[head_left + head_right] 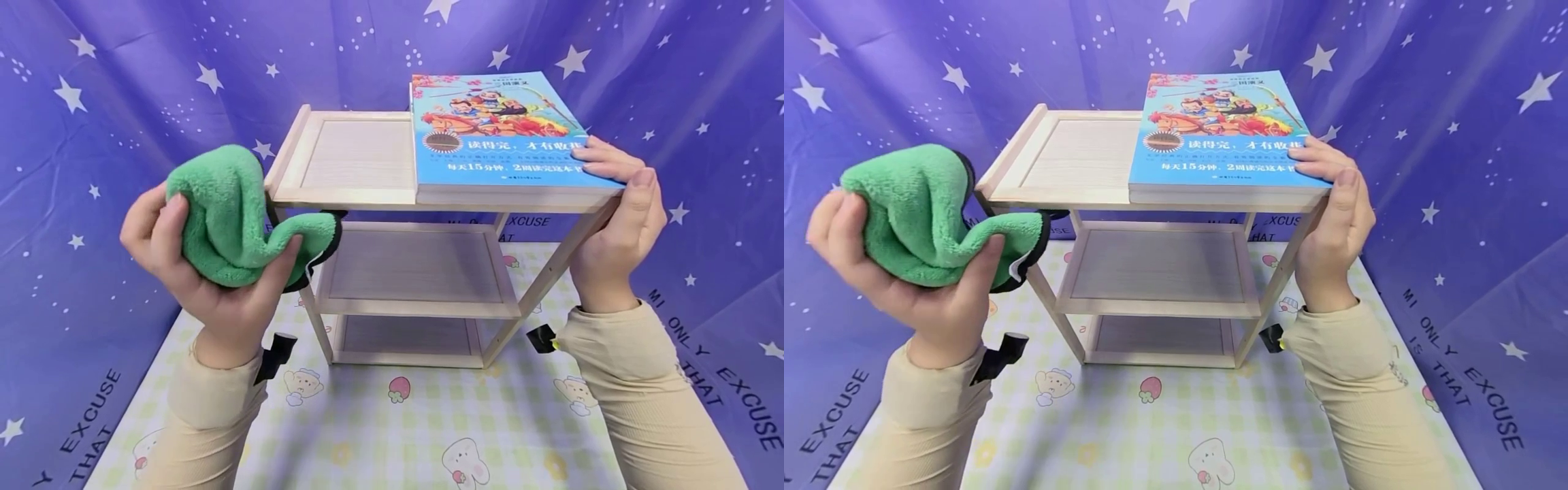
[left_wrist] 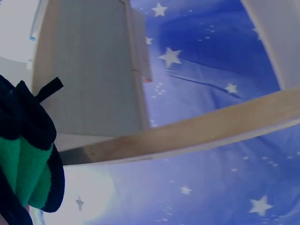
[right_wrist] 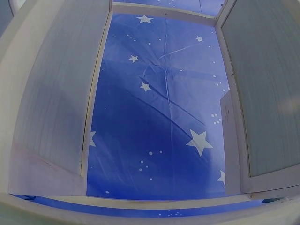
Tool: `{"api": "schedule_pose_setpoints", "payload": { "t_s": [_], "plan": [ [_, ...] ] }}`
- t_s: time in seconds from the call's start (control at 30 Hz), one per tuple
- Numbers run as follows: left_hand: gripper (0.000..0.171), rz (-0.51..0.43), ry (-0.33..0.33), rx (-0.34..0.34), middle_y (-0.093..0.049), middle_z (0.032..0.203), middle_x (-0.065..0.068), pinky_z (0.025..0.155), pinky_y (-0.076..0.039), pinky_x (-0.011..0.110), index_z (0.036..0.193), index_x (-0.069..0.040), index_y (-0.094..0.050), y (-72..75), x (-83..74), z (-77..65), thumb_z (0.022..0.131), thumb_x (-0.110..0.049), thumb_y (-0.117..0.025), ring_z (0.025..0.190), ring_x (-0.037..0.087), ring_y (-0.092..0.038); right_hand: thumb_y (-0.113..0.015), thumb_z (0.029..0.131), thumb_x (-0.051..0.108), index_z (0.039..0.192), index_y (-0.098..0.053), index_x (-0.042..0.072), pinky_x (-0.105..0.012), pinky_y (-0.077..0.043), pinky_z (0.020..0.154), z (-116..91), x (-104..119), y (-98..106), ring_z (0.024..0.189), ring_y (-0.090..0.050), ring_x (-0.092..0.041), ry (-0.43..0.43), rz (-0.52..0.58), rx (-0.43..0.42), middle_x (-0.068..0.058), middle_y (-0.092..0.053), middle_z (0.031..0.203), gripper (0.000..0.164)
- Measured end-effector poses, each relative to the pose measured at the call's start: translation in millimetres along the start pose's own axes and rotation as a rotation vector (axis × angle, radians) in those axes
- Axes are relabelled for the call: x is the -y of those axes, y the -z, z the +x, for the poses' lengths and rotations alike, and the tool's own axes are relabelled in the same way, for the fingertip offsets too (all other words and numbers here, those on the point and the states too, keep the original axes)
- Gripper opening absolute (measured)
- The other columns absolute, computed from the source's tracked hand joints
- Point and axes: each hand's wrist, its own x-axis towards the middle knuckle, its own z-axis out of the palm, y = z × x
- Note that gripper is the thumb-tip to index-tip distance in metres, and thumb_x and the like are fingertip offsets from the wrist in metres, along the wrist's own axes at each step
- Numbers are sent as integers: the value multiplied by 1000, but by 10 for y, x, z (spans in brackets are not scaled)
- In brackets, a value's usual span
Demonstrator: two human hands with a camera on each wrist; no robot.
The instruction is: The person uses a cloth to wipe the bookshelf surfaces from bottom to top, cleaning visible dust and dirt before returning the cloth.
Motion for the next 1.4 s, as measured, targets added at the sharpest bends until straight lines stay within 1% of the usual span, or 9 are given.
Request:
{"api": "schedule_pose_setpoints", "payload": {
  "t_s": [0.27, 0.4, 0.53, 0.63, 0.83, 1.03, 1.13, 1.23, 1.4],
  "plan": [
    [67, 89, -77, 180, -41, 116, 20, 98, -41, 42, 118, -19, -63, -124, -32, 164, 62, -46, -89, 112, 36, -41, -23, 99, 1, 77, -67, -4, -41, -39, 110, -15, -9, 3, 107, -66, -31, 1, -15, 24, -9, -75, 84, 50],
    [77, 159, -40, 349, -32, 126, 14, 92, -47, 38, 129, -18, -61, -205, -65, 291, 63, -43, -90, 120, 28, -39, -24, 99, 1, 77, -67, -4, -42, -39, 110, -16, -5, -10, 106, -66, -30, 7, -22, 27, -9, -75, 85, 49],
    [79, 272, -10, 520, -26, 128, 7, 98, -38, 40, 136, -14, -56, -287, -106, 435, 70, -43, -87, 123, 20, -31, -24, 99, 1, 77, -67, -4, -42, -40, 110, -16, 1, -15, 106, -67, -30, 12, -24, 22, -9, -75, 84, 49],
    [72, 295, -21, 603, -29, 120, 4, 98, -32, 36, 134, -11, -56, -326, -116, 516, 74, -40, -85, 118, 23, -30, -24, 99, 1, 77, -67, -4, -42, -40, 109, -17, 1, -15, 106, -67, -30, 11, -27, 23, -8, -75, 84, 49],
    [68, 373, -121, 768, -47, 108, 25, 94, -28, 37, 126, 2, -50, -373, -115, 632, 82, -42, -78, 101, 39, -37, -25, 99, 1, 77, -67, -5, -42, -40, 109, -10, 9, -13, 106, -67, -31, 9, -11, 17, -10, -75, 84, 48],
    [62, 566, -95, 897, -64, 105, 12, 75, -32, 43, 116, -5, -56, -408, -117, 646, 81, -52, -74, 90, 36, -40, -25, 99, 1, 77, -67, -5, -43, -40, 110, -8, 16, -3, 106, -66, -31, 8, 3, 15, -11, -75, 84, 47],
    [54, 612, -167, 912, -69, 91, 7, 70, -34, 44, 103, -7, -60, -402, -138, 614, 83, -57, -69, 84, 35, -42, -25, 99, 1, 77, -67, -5, -43, -39, 110, -11, 14, -2, 106, -66, -32, 7, 6, 16, -11, -75, 84, 48],
    [51, 627, -288, 921, -68, 75, 7, 61, -37, 44, 93, -6, -62, -370, -205, 586, 89, -57, -62, 73, 35, -46, -25, 99, 1, 76, -67, -6, -42, -40, 109, -10, 8, -7, 105, -67, -32, 9, 9, 9, -11, -75, 83, 48],
    [66, 615, -372, 1033, -66, 102, 22, 62, -49, 48, 109, 3, -66, -269, -387, 582, 86, -59, -66, 69, 36, -56, -25, 99, 0, 75, -66, -6, -42, -41, 109, -2, 11, -19, 104, -67, -32, 11, 13, -2, -11, -74, 82, 48]
  ]
}}
